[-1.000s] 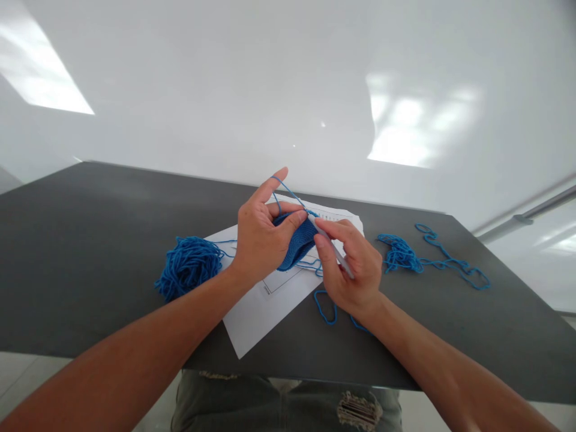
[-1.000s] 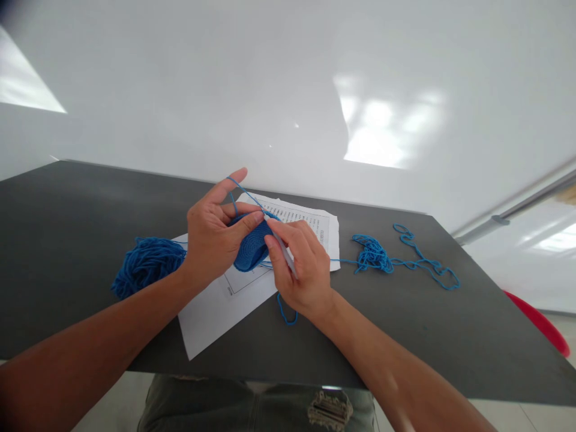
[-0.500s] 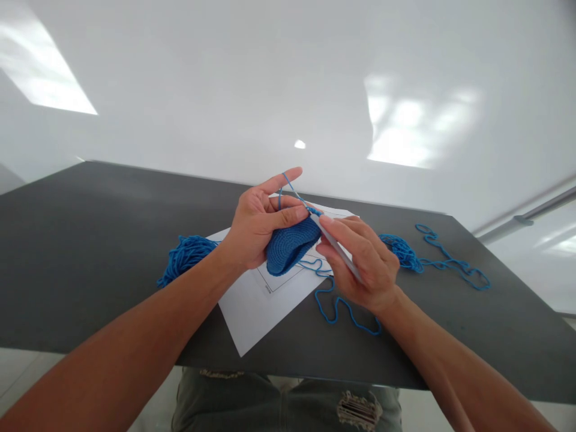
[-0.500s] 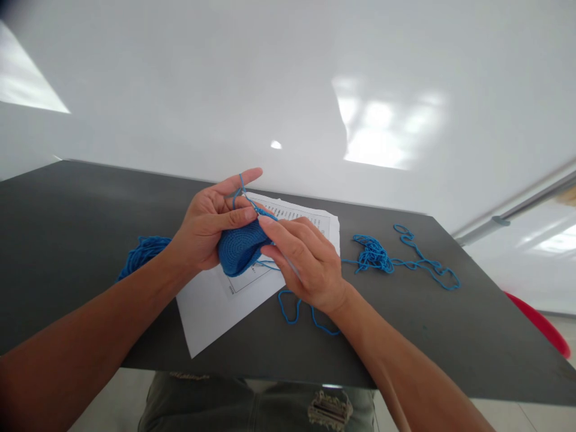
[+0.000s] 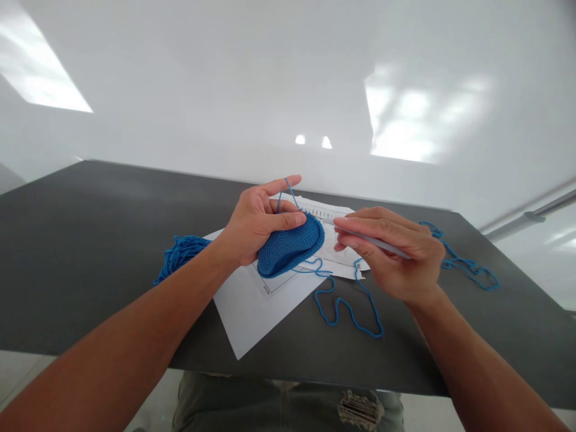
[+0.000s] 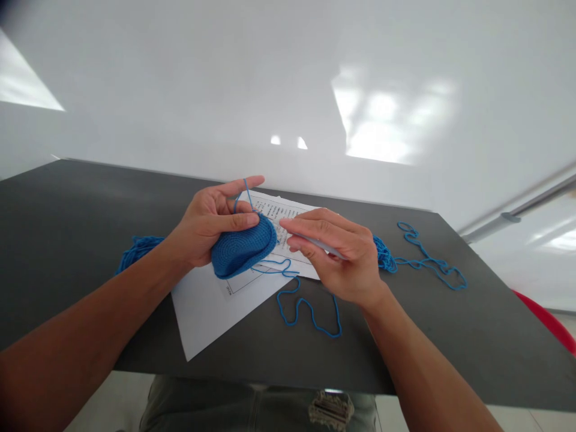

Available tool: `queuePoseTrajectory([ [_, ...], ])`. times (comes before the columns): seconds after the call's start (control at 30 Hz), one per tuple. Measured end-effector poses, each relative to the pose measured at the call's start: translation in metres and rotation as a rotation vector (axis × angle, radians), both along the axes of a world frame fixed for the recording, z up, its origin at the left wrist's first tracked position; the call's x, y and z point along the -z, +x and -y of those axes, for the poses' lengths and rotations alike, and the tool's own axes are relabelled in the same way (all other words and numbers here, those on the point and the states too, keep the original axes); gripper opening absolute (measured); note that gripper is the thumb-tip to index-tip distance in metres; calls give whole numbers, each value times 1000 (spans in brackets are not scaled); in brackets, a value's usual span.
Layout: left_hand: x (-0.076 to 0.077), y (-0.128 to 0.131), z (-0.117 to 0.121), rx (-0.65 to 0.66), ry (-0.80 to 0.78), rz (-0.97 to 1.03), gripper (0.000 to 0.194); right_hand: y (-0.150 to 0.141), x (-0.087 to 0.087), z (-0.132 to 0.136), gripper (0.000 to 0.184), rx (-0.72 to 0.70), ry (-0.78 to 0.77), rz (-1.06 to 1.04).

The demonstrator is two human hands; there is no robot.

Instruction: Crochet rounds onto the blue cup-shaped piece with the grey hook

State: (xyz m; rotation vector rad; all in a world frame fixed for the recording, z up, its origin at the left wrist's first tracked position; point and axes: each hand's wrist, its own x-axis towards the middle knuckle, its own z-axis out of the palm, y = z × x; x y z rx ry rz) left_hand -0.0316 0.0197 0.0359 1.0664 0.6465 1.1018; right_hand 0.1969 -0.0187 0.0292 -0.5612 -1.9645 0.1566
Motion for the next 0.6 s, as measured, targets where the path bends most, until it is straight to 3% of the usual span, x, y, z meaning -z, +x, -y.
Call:
queuePoseTrajectory([
  [0.4,-3,-5,-4,54,-13,-123,106,15,-10,3,43,-26,-71,29],
  [0.6,-1,-7,-6,68,-2,-177,94,18,-15,7,37,-1,-140,26],
])
